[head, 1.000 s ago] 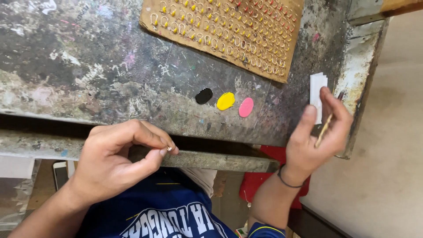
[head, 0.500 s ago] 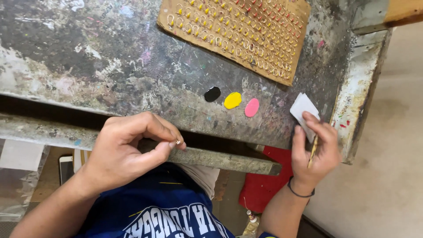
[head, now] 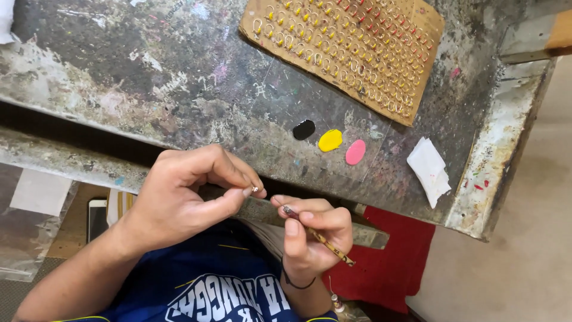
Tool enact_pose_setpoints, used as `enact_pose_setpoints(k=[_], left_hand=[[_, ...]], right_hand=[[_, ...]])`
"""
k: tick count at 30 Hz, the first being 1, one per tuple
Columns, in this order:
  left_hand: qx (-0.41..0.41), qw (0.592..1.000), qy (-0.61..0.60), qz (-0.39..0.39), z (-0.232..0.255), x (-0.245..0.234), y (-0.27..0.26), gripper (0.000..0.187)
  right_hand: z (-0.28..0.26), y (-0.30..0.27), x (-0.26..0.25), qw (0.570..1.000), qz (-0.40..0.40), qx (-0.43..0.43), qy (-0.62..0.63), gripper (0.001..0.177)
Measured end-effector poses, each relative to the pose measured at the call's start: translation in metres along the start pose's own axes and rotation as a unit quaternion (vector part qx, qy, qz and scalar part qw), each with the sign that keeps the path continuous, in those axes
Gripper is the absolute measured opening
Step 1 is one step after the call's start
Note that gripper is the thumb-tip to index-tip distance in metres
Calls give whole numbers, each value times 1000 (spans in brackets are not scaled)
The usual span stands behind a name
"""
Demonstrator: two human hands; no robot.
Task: The person is using a fine paintbrush to apply colored paint to small jewelry components at a workbench.
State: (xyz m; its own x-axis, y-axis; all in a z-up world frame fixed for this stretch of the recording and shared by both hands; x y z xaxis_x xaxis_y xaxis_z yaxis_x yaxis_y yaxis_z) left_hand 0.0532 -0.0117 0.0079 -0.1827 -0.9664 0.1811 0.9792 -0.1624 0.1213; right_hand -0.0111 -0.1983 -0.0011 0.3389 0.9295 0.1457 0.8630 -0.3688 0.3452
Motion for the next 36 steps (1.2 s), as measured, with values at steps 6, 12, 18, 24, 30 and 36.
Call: enact_pose_setpoints(k=[6, 12, 18, 24, 30, 36], left_hand=[[-13, 1000, 3, -3, -4, -1, -1, 9], [-2, 1000, 20, -2, -2, -2, 1, 10], [-5, 1000, 27, -2, -2, -3, 1, 11], [2, 999, 42, 1, -1, -3, 2, 12], [4, 999, 34, -2, -1, -3, 2, 11], [4, 999, 37, -3, -1, -3, 2, 11]], right_hand=[[2, 6, 14, 998, -42, 29, -30, 20], [3, 8, 16, 999, -43, 15, -25, 18], [6, 6, 14, 998, -61, 12, -25, 17], [7, 6, 14, 998, -65, 17, -15, 17], [7, 6, 14, 997, -66, 19, -22, 17], [8, 5, 14, 997, -69, 21, -8, 17]])
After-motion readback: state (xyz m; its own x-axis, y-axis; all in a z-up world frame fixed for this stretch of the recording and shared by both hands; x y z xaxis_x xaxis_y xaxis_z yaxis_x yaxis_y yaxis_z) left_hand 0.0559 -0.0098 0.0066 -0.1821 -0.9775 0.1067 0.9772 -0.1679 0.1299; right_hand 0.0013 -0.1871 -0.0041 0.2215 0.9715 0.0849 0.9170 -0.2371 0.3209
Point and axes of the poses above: each hand's wrist, its own y-axis towards the middle knuckle, its own x-axis out of the palm, z = x × y, the point moved 6 cm from there along y, towards the middle knuckle, and after that the axes turned 5 degrees about z, right-handed, at the moved point
